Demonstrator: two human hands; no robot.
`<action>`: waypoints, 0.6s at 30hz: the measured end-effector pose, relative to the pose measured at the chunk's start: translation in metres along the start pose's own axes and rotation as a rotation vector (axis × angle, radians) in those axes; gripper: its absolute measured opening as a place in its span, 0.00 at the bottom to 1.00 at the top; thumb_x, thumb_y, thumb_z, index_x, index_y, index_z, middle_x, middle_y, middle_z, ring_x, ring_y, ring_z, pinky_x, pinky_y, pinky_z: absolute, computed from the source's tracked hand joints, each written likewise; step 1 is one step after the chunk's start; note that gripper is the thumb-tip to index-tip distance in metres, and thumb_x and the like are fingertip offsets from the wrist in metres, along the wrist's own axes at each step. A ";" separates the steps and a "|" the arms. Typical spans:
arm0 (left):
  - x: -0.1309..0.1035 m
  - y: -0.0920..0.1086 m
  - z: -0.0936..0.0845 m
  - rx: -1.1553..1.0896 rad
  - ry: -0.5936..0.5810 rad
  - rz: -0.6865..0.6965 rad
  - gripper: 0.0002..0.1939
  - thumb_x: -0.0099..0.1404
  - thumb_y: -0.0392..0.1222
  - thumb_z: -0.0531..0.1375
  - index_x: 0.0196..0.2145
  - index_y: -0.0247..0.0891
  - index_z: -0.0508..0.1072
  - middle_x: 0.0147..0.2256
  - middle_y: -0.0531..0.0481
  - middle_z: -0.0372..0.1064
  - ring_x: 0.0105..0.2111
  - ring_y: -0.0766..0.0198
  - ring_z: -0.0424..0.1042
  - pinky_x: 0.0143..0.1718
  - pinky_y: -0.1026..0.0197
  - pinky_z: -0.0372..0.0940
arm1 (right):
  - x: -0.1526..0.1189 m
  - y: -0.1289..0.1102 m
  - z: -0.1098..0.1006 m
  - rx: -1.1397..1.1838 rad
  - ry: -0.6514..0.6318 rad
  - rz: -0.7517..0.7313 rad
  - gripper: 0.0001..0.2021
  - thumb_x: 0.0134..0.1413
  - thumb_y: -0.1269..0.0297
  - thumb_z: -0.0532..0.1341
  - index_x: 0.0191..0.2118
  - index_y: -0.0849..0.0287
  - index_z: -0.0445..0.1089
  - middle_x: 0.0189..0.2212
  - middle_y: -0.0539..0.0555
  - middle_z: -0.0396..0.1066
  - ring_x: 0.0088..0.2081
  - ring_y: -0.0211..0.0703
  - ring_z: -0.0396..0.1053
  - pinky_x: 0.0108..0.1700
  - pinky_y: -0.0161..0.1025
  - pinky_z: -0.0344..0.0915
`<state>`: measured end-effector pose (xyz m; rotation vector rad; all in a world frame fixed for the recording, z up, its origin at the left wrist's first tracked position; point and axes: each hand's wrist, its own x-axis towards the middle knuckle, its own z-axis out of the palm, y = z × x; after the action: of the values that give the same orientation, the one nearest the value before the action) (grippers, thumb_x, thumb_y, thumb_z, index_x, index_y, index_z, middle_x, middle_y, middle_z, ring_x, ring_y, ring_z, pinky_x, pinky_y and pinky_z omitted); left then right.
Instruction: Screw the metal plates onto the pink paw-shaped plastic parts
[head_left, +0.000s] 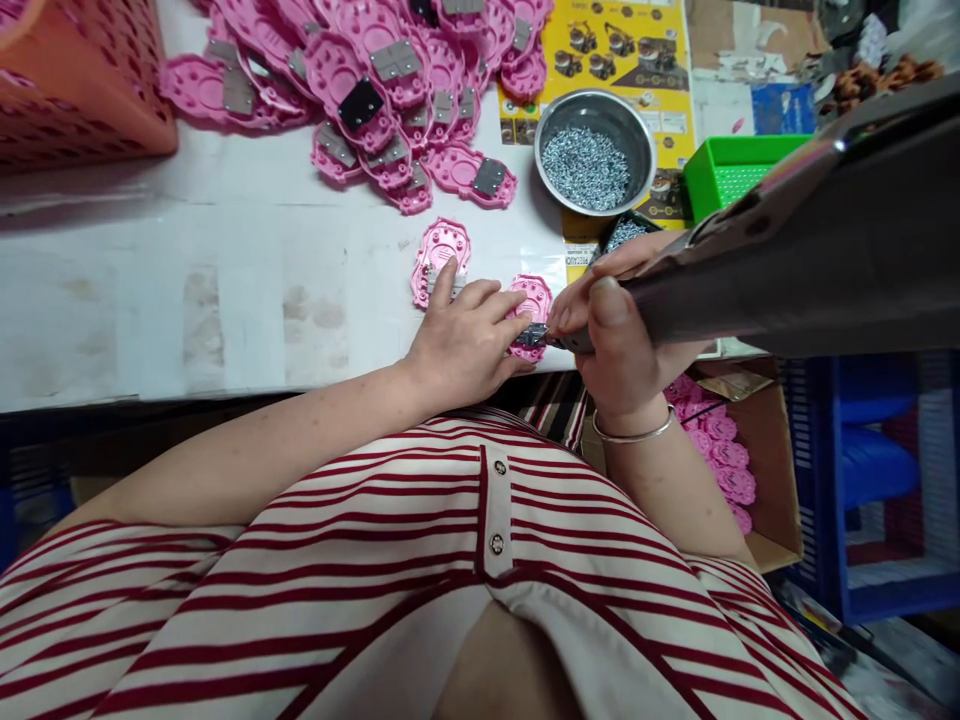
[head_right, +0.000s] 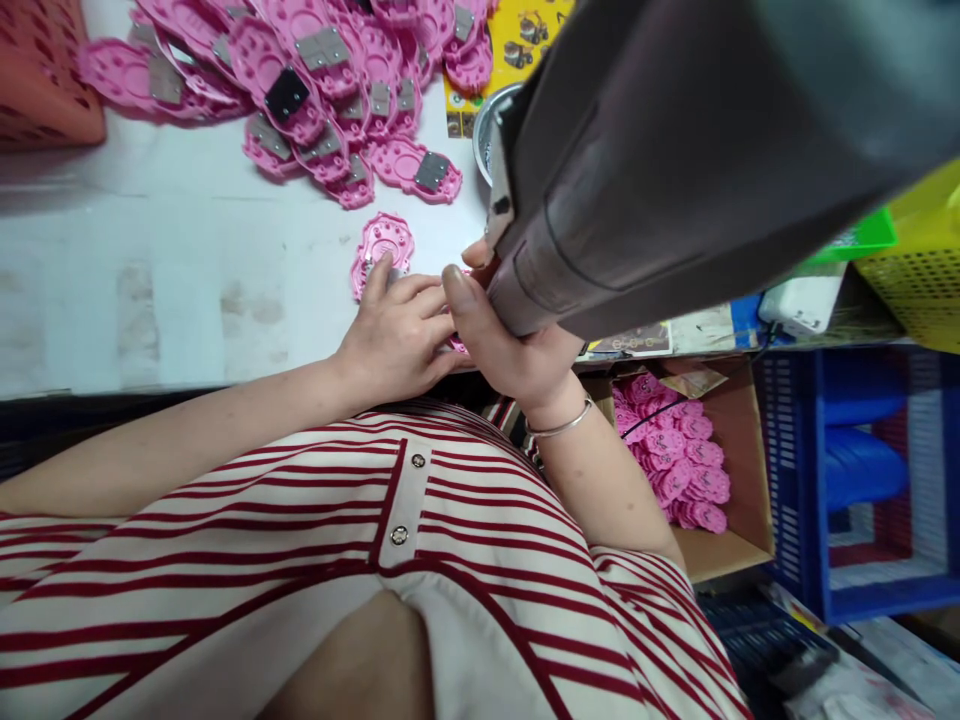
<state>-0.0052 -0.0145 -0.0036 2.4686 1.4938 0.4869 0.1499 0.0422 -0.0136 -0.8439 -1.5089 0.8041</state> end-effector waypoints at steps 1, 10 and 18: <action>0.000 0.000 0.000 0.004 -0.001 0.000 0.19 0.71 0.50 0.60 0.54 0.41 0.77 0.58 0.41 0.72 0.58 0.43 0.66 0.67 0.24 0.47 | 0.000 0.001 0.000 0.039 0.009 -0.073 0.22 0.51 0.34 0.61 0.42 0.45 0.64 0.30 0.48 0.69 0.30 0.40 0.70 0.33 0.43 0.72; -0.002 -0.003 0.002 -0.004 0.022 0.018 0.19 0.69 0.52 0.62 0.53 0.41 0.78 0.58 0.43 0.73 0.57 0.44 0.67 0.68 0.26 0.45 | 0.023 -0.043 -0.026 0.143 0.206 -0.423 0.14 0.58 0.49 0.63 0.45 0.50 0.72 0.17 0.42 0.56 0.13 0.30 0.52 0.15 0.32 0.55; -0.006 -0.005 0.006 -0.016 0.039 0.020 0.20 0.66 0.52 0.66 0.53 0.42 0.77 0.58 0.44 0.72 0.56 0.42 0.68 0.66 0.23 0.46 | 0.010 -0.030 -0.049 -0.038 0.386 -0.274 0.14 0.58 0.46 0.61 0.41 0.49 0.65 0.18 0.42 0.51 0.15 0.32 0.47 0.19 0.36 0.55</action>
<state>-0.0098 -0.0175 -0.0122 2.4777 1.4745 0.5514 0.1955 0.0369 0.0221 -0.7493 -1.2608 0.3850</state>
